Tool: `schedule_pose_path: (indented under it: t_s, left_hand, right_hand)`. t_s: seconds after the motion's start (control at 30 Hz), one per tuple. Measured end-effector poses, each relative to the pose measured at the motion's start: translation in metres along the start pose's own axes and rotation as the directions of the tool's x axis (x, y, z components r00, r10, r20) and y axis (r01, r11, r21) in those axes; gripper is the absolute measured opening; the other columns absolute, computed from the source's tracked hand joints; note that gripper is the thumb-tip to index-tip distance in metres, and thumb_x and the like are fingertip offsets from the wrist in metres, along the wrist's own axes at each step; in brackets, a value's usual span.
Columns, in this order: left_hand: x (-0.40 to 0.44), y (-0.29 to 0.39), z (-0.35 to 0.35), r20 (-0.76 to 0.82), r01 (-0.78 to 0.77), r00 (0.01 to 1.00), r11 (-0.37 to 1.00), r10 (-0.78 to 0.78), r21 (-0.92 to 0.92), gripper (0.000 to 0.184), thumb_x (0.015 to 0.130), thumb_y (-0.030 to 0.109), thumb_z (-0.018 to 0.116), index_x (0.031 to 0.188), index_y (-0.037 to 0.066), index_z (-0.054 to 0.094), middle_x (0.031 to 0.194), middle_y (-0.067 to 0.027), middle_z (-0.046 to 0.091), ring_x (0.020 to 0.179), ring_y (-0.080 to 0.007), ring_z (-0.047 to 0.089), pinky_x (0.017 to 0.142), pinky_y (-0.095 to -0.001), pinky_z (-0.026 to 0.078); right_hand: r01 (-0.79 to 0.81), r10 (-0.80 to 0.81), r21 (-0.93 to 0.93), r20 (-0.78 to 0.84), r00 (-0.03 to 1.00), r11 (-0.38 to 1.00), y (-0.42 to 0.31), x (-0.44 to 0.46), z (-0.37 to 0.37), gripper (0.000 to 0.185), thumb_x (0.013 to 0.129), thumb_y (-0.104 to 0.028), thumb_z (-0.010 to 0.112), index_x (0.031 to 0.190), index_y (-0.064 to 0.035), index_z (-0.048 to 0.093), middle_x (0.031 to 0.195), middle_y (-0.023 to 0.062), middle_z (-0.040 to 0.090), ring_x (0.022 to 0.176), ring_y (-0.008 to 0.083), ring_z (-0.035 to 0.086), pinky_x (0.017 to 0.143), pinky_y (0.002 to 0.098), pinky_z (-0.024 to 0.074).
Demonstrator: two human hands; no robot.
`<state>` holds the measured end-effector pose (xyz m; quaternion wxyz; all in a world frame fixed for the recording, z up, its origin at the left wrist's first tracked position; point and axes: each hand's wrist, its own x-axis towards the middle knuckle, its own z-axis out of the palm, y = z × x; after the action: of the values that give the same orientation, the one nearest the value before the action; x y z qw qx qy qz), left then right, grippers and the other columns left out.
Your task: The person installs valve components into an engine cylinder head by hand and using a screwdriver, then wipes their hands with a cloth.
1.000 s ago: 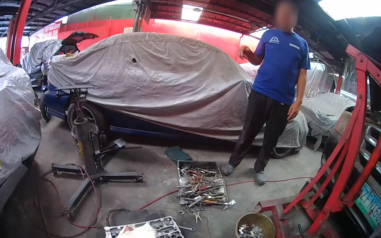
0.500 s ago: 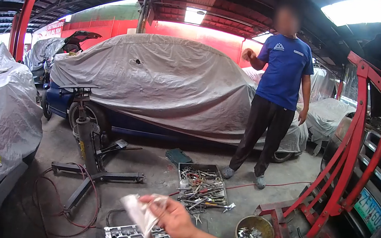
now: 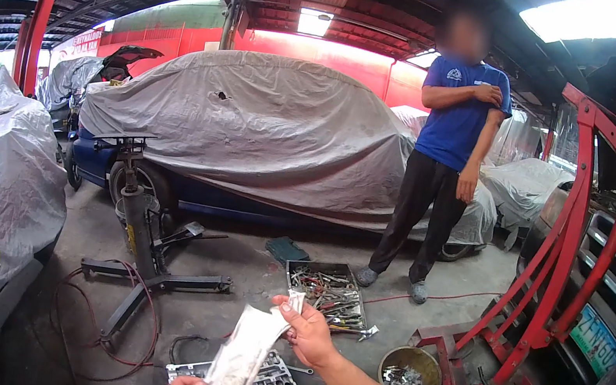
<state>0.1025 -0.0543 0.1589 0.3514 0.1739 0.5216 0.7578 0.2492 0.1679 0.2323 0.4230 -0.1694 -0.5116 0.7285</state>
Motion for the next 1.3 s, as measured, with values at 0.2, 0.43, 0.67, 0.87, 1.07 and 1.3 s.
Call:
schedule_pose_path:
  t_s: [0.2, 0.43, 0.67, 0.87, 1.07, 1.3]
  left_hand:
    - [0.001, 0.013, 0.003, -0.171, -0.059, 0.984, 0.993, 0.042, -0.099, 0.010, 0.091, 0.004, 0.060, 0.098, -0.002, 0.065, 0.090, -0.0056, 0.065, 0.084, -0.0167, 0.061, 0.077, -0.0305, 0.049]
    - [0.008, -0.028, 0.007, -0.175, -0.172, 0.967, 0.982, 0.183, 0.079, 0.006, 0.090, 0.006, 0.065, 0.094, 0.002, 0.063, 0.079, -0.0008, 0.060, 0.072, -0.0096, 0.052, 0.065, -0.0259, 0.044]
    - [0.009, -0.020, -0.002, -0.161, -0.149, 0.977, 0.987, 0.139, -0.054, 0.011, 0.093, 0.004, 0.065, 0.103, 0.001, 0.064, 0.093, -0.0055, 0.067, 0.082, -0.0124, 0.063, 0.075, -0.0281, 0.053]
    - [-0.006, -0.002, 0.008, 0.051, -0.056, 0.997, 0.994, 0.060, -0.091, 0.037, 0.093, 0.002, 0.066, 0.128, 0.002, 0.054, 0.097, -0.0090, 0.071, 0.084, -0.0117, 0.065, 0.071, -0.0251, 0.052]
    - [-0.005, 0.003, 0.008, -0.102, -0.076, 0.993, 0.993, 0.067, -0.088, 0.031, 0.089, -0.002, 0.069, 0.118, -0.004, 0.059, 0.094, -0.0070, 0.070, 0.079, -0.0093, 0.064, 0.070, -0.0220, 0.050]
    - [0.009, 0.004, -0.007, -0.336, -0.307, 0.880, 0.942, 0.336, 0.136, 0.018, 0.091, 0.002, 0.069, 0.107, -0.003, 0.065, 0.084, -0.0011, 0.067, 0.070, -0.0051, 0.058, 0.063, -0.0205, 0.046]
  right_hand:
    - [-0.093, 0.133, -0.885, -0.036, 0.990, 0.456, 0.069, -0.045, -0.023, 0.083, 0.093, -0.044, 0.069, 0.150, 0.0019, 0.031, 0.066, 0.0025, 0.054, 0.059, 0.0116, 0.050, 0.055, 0.0315, 0.0423]
    - [0.107, 0.667, -0.888, 0.412, 0.621, 0.448, 0.052, -0.086, 0.034, 0.072, 0.089, -0.064, 0.063, 0.137, -0.0116, 0.053, 0.069, 0.0106, 0.061, 0.066, 0.0241, 0.062, 0.064, 0.0382, 0.0478]
    - [-0.016, 0.483, -0.743, 0.419, 0.769, 0.669, 0.088, -0.088, 0.032, 0.041, 0.097, -0.042, 0.065, 0.092, -0.0019, 0.069, 0.072, 0.0047, 0.065, 0.066, 0.0147, 0.058, 0.062, 0.0329, 0.0490]
    - [-0.648, 0.598, -0.008, 0.392, 0.699, 0.762, 0.088, -0.080, 0.031, 0.033, 0.101, -0.031, 0.060, 0.080, -0.0056, 0.061, 0.064, -0.0024, 0.047, 0.055, 0.0091, 0.043, 0.054, 0.0279, 0.0435]
    - [-0.353, 0.363, -0.082, 0.204, 0.909, 0.932, 0.089, -0.056, 0.036, 0.026, 0.098, -0.026, 0.066, 0.085, -0.0033, 0.065, 0.062, -0.0026, 0.050, 0.052, 0.0067, 0.043, 0.052, 0.0275, 0.0442]
    - [-0.146, 0.223, -0.314, 0.226, 0.948, 0.938, 0.079, -0.045, 0.018, 0.030, 0.097, -0.028, 0.069, 0.089, 0.0011, 0.071, 0.077, 0.0006, 0.067, 0.064, 0.0068, 0.055, 0.058, 0.0238, 0.0456]
